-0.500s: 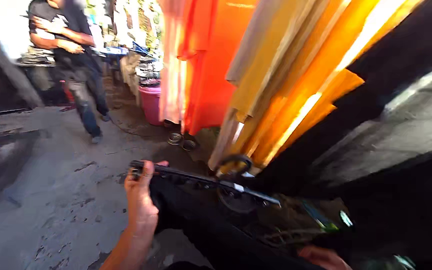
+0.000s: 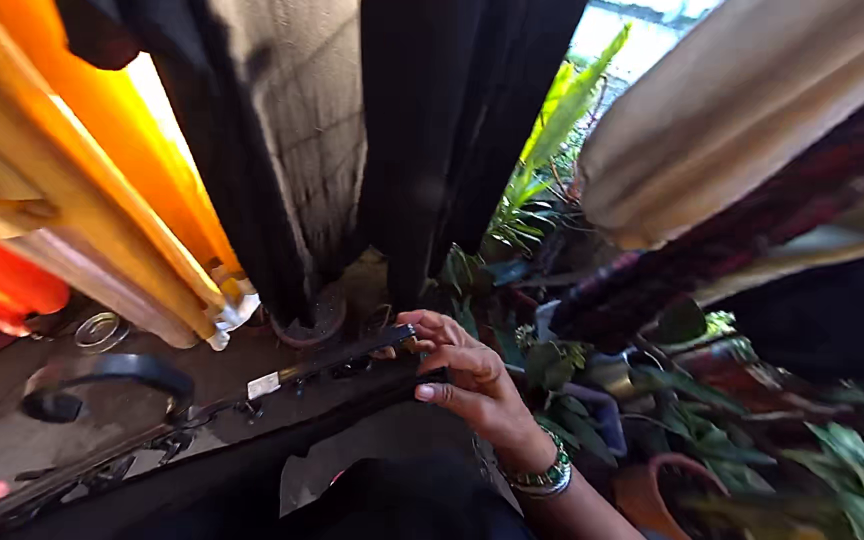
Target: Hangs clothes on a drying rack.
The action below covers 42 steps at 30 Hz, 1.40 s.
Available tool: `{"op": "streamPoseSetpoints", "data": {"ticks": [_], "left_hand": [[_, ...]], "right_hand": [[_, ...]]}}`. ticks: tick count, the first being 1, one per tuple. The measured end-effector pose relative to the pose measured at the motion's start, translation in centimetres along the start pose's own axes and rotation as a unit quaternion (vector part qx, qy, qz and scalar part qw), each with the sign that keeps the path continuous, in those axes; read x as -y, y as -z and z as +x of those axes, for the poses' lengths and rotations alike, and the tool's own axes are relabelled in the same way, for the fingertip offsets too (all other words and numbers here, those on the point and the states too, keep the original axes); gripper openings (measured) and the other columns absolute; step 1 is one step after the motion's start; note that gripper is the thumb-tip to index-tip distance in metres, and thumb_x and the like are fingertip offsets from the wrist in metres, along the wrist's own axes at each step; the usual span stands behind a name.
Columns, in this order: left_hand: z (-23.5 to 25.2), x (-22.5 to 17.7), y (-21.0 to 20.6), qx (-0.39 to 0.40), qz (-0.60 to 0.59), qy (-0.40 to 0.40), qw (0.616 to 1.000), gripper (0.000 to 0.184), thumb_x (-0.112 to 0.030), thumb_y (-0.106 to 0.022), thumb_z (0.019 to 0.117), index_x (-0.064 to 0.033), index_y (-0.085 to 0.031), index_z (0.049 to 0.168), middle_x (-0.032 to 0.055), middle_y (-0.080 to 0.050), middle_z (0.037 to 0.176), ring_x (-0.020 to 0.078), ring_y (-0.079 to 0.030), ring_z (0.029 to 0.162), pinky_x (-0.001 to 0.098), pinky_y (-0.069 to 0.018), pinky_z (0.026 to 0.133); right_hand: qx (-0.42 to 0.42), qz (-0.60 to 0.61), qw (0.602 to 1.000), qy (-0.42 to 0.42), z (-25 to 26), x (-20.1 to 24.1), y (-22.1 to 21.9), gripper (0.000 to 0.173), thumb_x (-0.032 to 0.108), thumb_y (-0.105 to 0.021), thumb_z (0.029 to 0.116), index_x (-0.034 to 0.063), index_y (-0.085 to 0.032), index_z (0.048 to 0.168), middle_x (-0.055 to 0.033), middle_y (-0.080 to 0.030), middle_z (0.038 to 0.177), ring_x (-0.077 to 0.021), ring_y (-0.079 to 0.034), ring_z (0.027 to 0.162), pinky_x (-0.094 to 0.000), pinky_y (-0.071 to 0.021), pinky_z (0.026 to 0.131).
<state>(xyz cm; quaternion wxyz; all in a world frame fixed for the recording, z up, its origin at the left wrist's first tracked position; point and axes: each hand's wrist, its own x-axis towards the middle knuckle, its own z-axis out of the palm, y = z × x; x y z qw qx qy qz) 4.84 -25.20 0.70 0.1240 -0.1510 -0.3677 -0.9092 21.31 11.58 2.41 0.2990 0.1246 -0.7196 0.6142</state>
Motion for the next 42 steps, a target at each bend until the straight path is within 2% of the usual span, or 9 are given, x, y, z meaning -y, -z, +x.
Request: {"op": "streamPoseSetpoints", "data": {"ticks": [5,14,19,25,27,32,34,37,42], "left_hand": [[-0.3,2.8,-3.0,-0.130,-0.039,0.110,0.985,0.047,-0.018,-0.016,0.1120,0.0012,-0.058,0.100,0.0100,-0.074,0.085,0.0208,-0.076,0.083,0.0388,-0.0641,0.076],[0.5,10.9,-1.7,-0.012,0.008,0.284,0.959,0.057,-0.034,-0.015,0.1129,-0.0132,-0.068,0.103,-0.0059,-0.077,0.094,0.0058,-0.073,0.094,0.0299,-0.0609,0.087],[-0.2,15.6,-1.4,0.081,0.100,0.367,0.921,0.052,-0.039,-0.017,0.1120,-0.0241,-0.065,0.098,-0.0149,-0.076,0.087,-0.0027,-0.072,0.086,0.0221,-0.0608,0.081],[-2.4,21.2,0.9,0.173,0.320,0.532,0.765,0.052,-0.047,-0.027,0.1111,-0.0077,-0.051,0.135,0.0038,-0.072,0.100,0.0127,-0.072,0.085,0.0334,-0.0615,0.072],[-2.7,21.7,0.6,0.240,0.410,0.546,0.690,0.061,-0.051,-0.028,0.1103,-0.0117,-0.034,0.156,0.0177,-0.058,0.136,0.0295,-0.064,0.111,0.0498,-0.0558,0.088],[-0.8,21.1,-1.0,0.593,0.591,0.280,0.470,0.053,-0.038,-0.048,0.1081,0.0037,-0.059,0.139,0.0300,-0.070,0.117,0.0488,-0.068,0.107,0.0696,-0.0482,0.096],[-0.8,19.7,-3.6,0.631,0.503,0.112,0.581,0.048,-0.037,-0.059,0.1015,0.0028,-0.068,0.127,0.0242,-0.073,0.109,0.0442,-0.072,0.097,0.0677,-0.0533,0.086],[-2.4,18.6,-9.7,0.584,0.281,0.006,0.761,0.050,-0.047,-0.054,0.1043,-0.0095,-0.063,0.136,0.0058,-0.070,0.126,0.0143,-0.068,0.114,0.0345,-0.0567,0.099],[-3.8,17.0,-17.5,0.657,0.088,0.024,0.748,0.076,-0.065,-0.051,0.0980,-0.0095,-0.045,0.149,0.0021,-0.068,0.127,0.0114,-0.063,0.121,0.0334,-0.0523,0.106]], "right_hand": [[0.022,-0.014,0.999,-0.027,-1.8,0.0,0.3,0.017,0.014,-0.070,0.0964,-0.0012,-0.074,0.101,-0.0201,-0.064,0.134,-0.0244,-0.055,0.135,-0.0402,-0.0445,0.115],[-0.081,-0.031,0.996,0.017,-4.0,1.6,1.2,0.014,0.014,-0.067,0.0993,0.0011,-0.070,0.099,-0.0074,-0.065,0.115,-0.0093,-0.056,0.118,-0.0280,-0.0469,0.103],[-0.070,-0.167,0.982,0.055,-4.1,5.0,0.9,0.021,0.015,-0.067,0.0998,-0.0049,-0.067,0.094,-0.0210,-0.065,0.114,-0.0180,-0.062,0.114,-0.0278,-0.0513,0.098],[-0.020,-0.349,0.934,0.077,-3.3,6.8,-1.2,0.010,0.008,-0.064,0.0999,-0.0023,-0.066,0.098,-0.0248,-0.064,0.114,-0.0260,-0.065,0.109,-0.0282,-0.0548,0.095],[-0.022,-0.366,0.928,0.069,-3.3,6.5,-1.8,0.008,0.007,-0.064,0.0997,-0.0012,-0.066,0.098,-0.0245,-0.064,0.114,-0.0267,-0.066,0.109,-0.0287,-0.0555,0.094],[-0.059,-0.376,0.924,0.040,-3.1,6.7,-1.7,0.014,0.011,-0.063,0.1011,-0.0014,-0.067,0.098,-0.0223,-0.065,0.111,-0.0227,-0.065,0.107,-0.0251,-0.0543,0.094],[-0.055,-0.393,0.917,0.029,-3.1,6.6,-1.8,0.014,0.011,-0.062,0.1014,-0.0010,-0.067,0.098,-0.0223,-0.065,0.110,-0.0236,-0.066,0.107,-0.0259,-0.0547,0.093],[-0.047,-0.418,0.907,0.025,-3.0,6.3,-2.1,0.013,0.010,-0.061,0.1017,-0.0008,-0.067,0.097,-0.0226,-0.065,0.108,-0.0255,-0.066,0.105,-0.0274,-0.0555,0.090],[-0.046,-0.478,0.875,0.066,-2.8,6.1,-2.5,0.007,0.001,-0.059,0.0982,0.0000,-0.066,0.098,-0.0221,-0.065,0.107,-0.0256,-0.065,0.101,-0.0288,-0.0554,0.091]]}}
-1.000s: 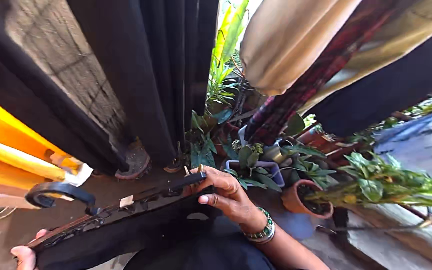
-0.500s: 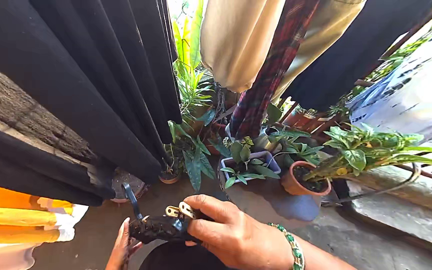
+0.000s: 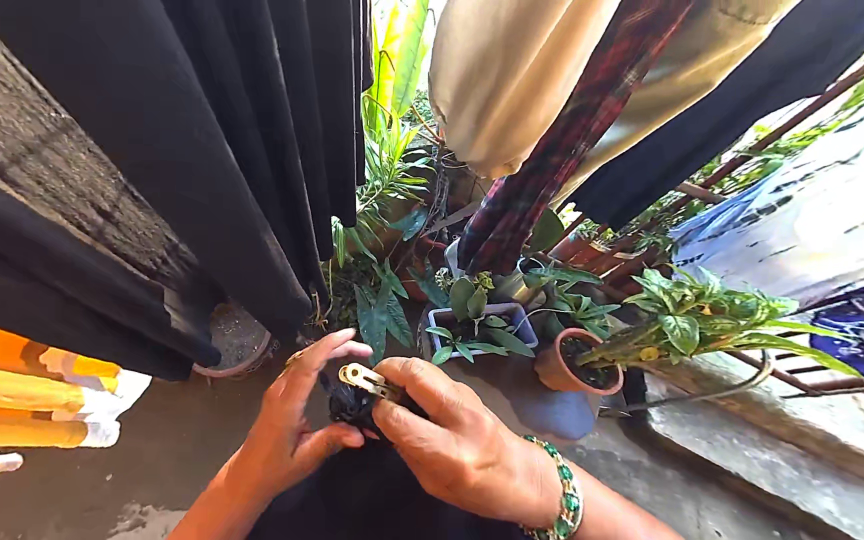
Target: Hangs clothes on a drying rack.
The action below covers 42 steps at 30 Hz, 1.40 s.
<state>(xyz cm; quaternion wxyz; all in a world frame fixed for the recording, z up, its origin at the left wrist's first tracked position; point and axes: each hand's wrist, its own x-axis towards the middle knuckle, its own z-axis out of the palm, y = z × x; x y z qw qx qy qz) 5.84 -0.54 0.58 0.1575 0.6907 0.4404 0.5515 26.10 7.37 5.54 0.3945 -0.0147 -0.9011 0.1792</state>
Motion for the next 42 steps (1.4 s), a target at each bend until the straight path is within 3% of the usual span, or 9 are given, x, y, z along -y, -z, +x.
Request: {"op": "streamPoseSetpoints", "data": {"ticks": [3,8,13,16,19,22,25,32,42], "left_hand": [[1.3,-0.7,-0.6,0.013,-0.135,0.030,0.990,0.067,-0.054,-0.056,0.1006,0.0004,-0.053,0.140,-0.0027,-0.070,0.101,-0.0004,-0.066,0.093,0.0197,-0.0566,0.086],[1.3,-2.2,-0.1,0.020,-0.205,0.107,0.973,0.068,-0.065,-0.048,0.0989,-0.0037,-0.065,0.123,-0.0040,-0.068,0.101,0.0001,-0.062,0.084,0.0169,-0.0529,0.073],[1.3,-3.4,-0.6,-0.006,-0.121,0.118,0.986,0.041,-0.044,-0.066,0.0977,-0.0068,-0.071,0.114,-0.0047,-0.072,0.103,0.0001,-0.067,0.095,0.0174,-0.0563,0.084],[1.3,-3.4,-0.5,-0.021,-0.124,0.112,0.986,0.035,-0.037,-0.068,0.0980,-0.0075,-0.070,0.117,-0.0057,-0.072,0.104,-0.0008,-0.066,0.089,0.0150,-0.0560,0.078],[0.9,-2.8,0.4,-0.043,-0.036,0.085,0.995,0.035,-0.041,-0.063,0.1005,-0.0105,-0.071,0.116,-0.0067,-0.072,0.104,-0.0028,-0.064,0.086,0.0143,-0.0545,0.076],[0.6,-2.6,1.3,-0.043,0.009,0.075,0.996,0.034,-0.044,-0.065,0.0989,-0.0147,-0.073,0.114,-0.0075,-0.073,0.104,-0.0022,-0.066,0.087,0.0154,-0.0552,0.079],[0.4,-2.8,1.1,-0.019,0.021,0.080,0.996,0.035,-0.045,-0.066,0.0973,-0.0149,-0.074,0.112,-0.0073,-0.074,0.104,-0.0017,-0.067,0.090,0.0153,-0.0559,0.081],[0.7,-2.6,-0.1,-0.018,-0.005,0.084,0.996,0.030,-0.040,-0.069,0.0958,-0.0135,-0.074,0.109,-0.0074,-0.075,0.103,-0.0003,-0.070,0.091,0.0149,-0.0582,0.080],[0.5,-3.0,-0.8,0.005,-0.019,0.116,0.993,0.034,-0.045,-0.067,0.0963,-0.0151,-0.073,0.111,-0.0086,-0.074,0.099,-0.0031,-0.066,0.080,0.0119,-0.0550,0.070]], "right_hand": [[-0.022,-0.083,0.996,0.038,-0.3,-0.1,0.3,0.008,0.000,-0.058,0.0991,-0.0006,-0.066,0.100,-0.0216,-0.064,0.109,-0.0265,-0.063,0.098,-0.0311,-0.0537,0.088],[-0.021,-0.175,0.980,0.088,-1.3,-0.7,0.8,0.009,0.000,-0.058,0.0999,-0.0012,-0.066,0.098,-0.0228,-0.067,0.115,-0.0286,-0.065,0.098,-0.0335,-0.0536,0.089],[-0.016,-0.126,0.990,0.065,-2.2,-0.6,1.2,0.010,-0.003,-0.057,0.0991,-0.0018,-0.067,0.096,-0.0224,-0.067,0.117,-0.0278,-0.065,0.101,-0.0322,-0.0538,0.091],[-0.043,-0.062,0.997,0.013,-2.5,-0.8,1.3,0.007,0.000,-0.061,0.0987,-0.0019,-0.068,0.098,-0.0226,-0.066,0.118,-0.0272,-0.065,0.103,-0.0320,-0.0540,0.092],[-0.039,-0.043,0.996,-0.062,-2.9,-1.0,2.2,0.010,0.010,-0.063,0.1013,0.0033,-0.070,0.099,-0.0151,-0.072,0.102,-0.0225,-0.070,0.097,-0.0324,-0.0570,0.087],[-0.030,0.032,0.992,-0.120,-3.2,-1.5,3.5,0.020,0.020,-0.068,0.0989,0.0004,-0.073,0.096,-0.0099,-0.071,0.084,-0.0109,-0.068,0.082,-0.0202,-0.0549,0.076],[-0.014,0.114,0.982,-0.151,-3.3,-1.9,4.1,0.022,0.018,-0.070,0.0976,-0.0034,-0.073,0.097,-0.0100,-0.073,0.088,-0.0061,-0.068,0.086,-0.0174,-0.0544,0.081],[0.099,0.104,0.979,-0.144,-2.5,-1.8,6.2,0.020,0.009,-0.054,0.1047,-0.0027,-0.070,0.109,-0.0132,-0.069,0.095,-0.0129,-0.066,0.091,-0.0209,-0.0526,0.084],[0.081,0.208,0.955,-0.197,-3.4,-2.3,6.4,0.030,0.024,-0.077,0.0921,-0.0027,-0.074,0.105,-0.0083,-0.072,0.092,-0.0038,-0.065,0.087,-0.0161,-0.0526,0.080]]}}
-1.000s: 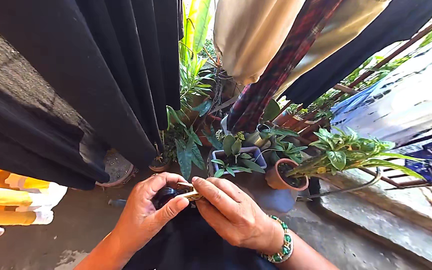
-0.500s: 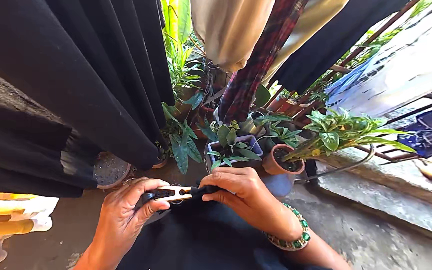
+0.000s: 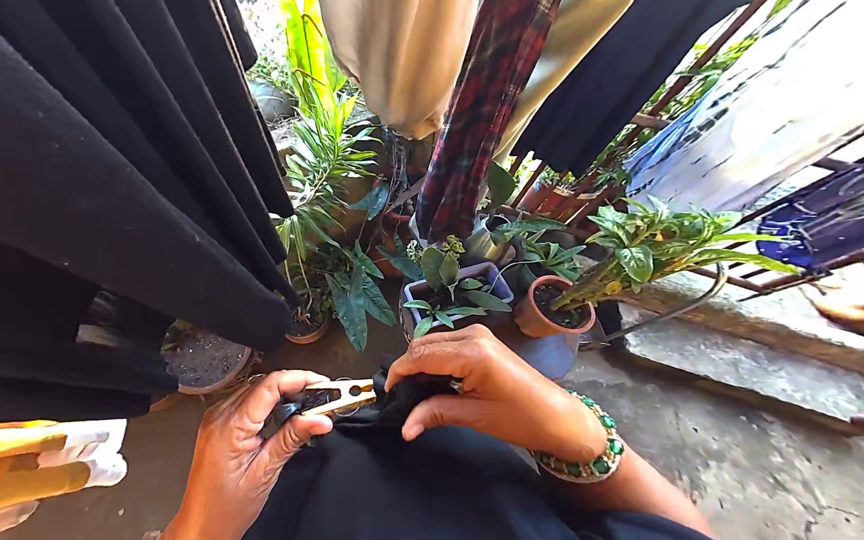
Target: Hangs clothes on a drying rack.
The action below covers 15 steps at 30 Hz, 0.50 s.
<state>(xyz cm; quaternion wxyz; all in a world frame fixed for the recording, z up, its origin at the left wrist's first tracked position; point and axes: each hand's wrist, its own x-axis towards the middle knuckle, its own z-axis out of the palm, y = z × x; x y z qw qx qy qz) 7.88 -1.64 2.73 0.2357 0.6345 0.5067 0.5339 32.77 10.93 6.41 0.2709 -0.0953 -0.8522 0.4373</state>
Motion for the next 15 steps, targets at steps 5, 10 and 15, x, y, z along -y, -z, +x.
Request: {"op": "streamPoseSetpoints", "data": {"ticks": [5,10,15], "left_hand": [[-0.1,-0.3,0.0,0.010,-0.002,0.000,1.000,0.033,-0.045,-0.068,0.0958,-0.0165,-0.073,0.112,-0.0081,-0.075,0.101,-0.0017,-0.068,0.084,0.0132,-0.0560,0.073],[0.2,-0.5,-0.3,0.008,0.001,-0.004,1.000,0.033,-0.046,-0.068,0.0957,-0.0166,-0.073,0.110,-0.0088,-0.074,0.099,-0.0026,-0.068,0.083,0.0127,-0.0560,0.073],[0.7,-0.2,-0.6,-0.006,-0.007,-0.021,1.000,0.028,-0.041,-0.070,0.0961,-0.0159,-0.074,0.107,-0.0084,-0.075,0.097,-0.0015,-0.069,0.080,0.0130,-0.0572,0.072]], "right_hand": [[0.021,0.069,0.997,0.003,-0.7,-0.3,1.0,0.024,0.018,-0.069,0.0985,-0.0045,-0.073,0.106,-0.0089,-0.072,0.098,-0.0043,-0.066,0.090,-0.0182,-0.0543,0.081],[-0.102,-0.135,0.983,0.067,-0.5,-0.1,-0.1,0.020,0.010,-0.059,0.1032,-0.0036,-0.073,0.103,-0.0117,-0.072,0.094,-0.0098,-0.067,0.089,-0.0199,-0.0539,0.082],[-0.141,-0.253,0.951,0.109,-0.2,0.0,-1.4,0.019,0.013,-0.054,0.1056,0.0003,-0.069,0.105,-0.0129,-0.068,0.090,-0.0209,-0.066,0.083,-0.0322,-0.0529,0.072]]}}
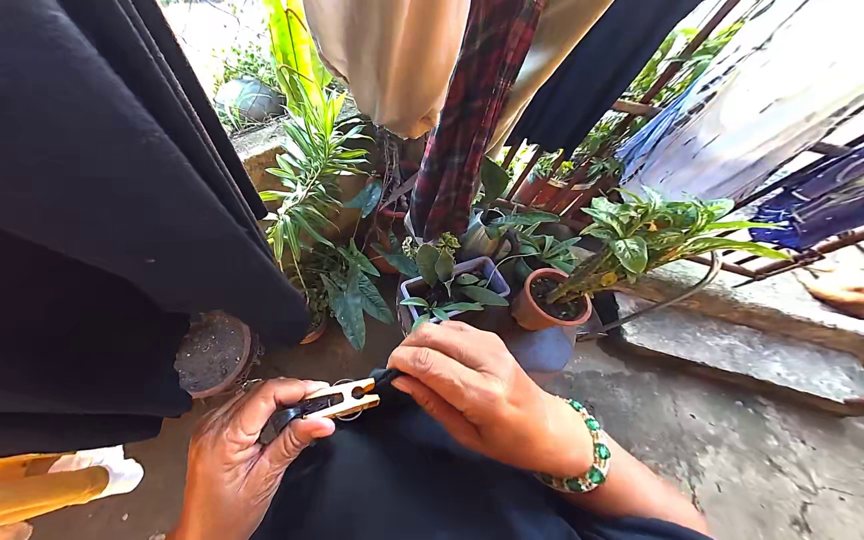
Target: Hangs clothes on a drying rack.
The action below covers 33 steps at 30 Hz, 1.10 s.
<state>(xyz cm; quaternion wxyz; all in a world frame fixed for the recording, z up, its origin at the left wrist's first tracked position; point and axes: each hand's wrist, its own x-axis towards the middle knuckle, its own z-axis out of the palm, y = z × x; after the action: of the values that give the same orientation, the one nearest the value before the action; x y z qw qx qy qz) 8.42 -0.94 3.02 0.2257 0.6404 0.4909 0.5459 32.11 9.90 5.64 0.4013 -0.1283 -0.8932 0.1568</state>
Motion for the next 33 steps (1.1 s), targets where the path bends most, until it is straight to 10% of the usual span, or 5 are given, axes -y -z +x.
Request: {"op": "streamPoseSetpoints", "data": {"ticks": [17,23,29,33], "left_hand": [[0.9,0.2,-1.8,0.055,-0.002,-0.033,0.998,0.041,-0.048,-0.066,0.0956,-0.0144,-0.075,0.116,-0.0072,-0.076,0.108,-0.0002,-0.069,0.102,0.0175,-0.0560,0.092],[1.0,-1.9,-2.9,0.146,0.061,-0.029,0.987,0.100,-0.076,-0.039,0.0947,0.0025,-0.031,0.156,0.0093,-0.068,0.097,-0.0015,-0.060,0.080,0.0190,-0.0537,0.072],[2.4,-2.5,-4.6,0.144,0.200,-0.152,0.957,0.117,-0.090,-0.028,0.0854,-0.0019,-0.013,0.160,0.0255,-0.052,0.132,0.0093,-0.056,0.113,0.0210,-0.0451,0.097],[4.2,-2.8,-5.9,0.163,0.187,-0.227,0.942,0.104,-0.089,-0.020,0.0880,-0.0129,-0.018,0.160,0.0159,-0.044,0.127,0.0112,-0.045,0.122,0.0223,-0.0305,0.108]], "right_hand": [[-0.046,0.013,0.998,0.028,-0.1,0.5,-0.4,0.018,0.014,-0.058,0.1033,0.0020,-0.070,0.098,-0.0116,-0.069,0.086,-0.0197,-0.064,0.078,-0.0319,-0.0488,0.070],[0.092,0.093,0.990,-0.051,-0.3,0.8,0.2,0.060,0.048,-0.076,0.0895,0.0000,-0.065,0.124,-0.0173,-0.068,0.106,-0.0255,-0.068,0.089,-0.0391,-0.0577,0.070],[0.057,0.092,0.994,-0.028,-1.3,1.6,0.0,0.083,0.030,-0.088,0.0778,-0.0093,-0.049,0.140,-0.0114,-0.072,0.081,-0.0245,-0.069,0.068,-0.0385,-0.0547,0.060],[0.001,0.066,0.998,0.020,-2.2,1.9,0.3,0.062,0.025,-0.083,0.0833,-0.0104,-0.059,0.129,-0.0131,-0.067,0.069,-0.0239,-0.064,0.057,-0.0358,-0.0500,0.052]]}}
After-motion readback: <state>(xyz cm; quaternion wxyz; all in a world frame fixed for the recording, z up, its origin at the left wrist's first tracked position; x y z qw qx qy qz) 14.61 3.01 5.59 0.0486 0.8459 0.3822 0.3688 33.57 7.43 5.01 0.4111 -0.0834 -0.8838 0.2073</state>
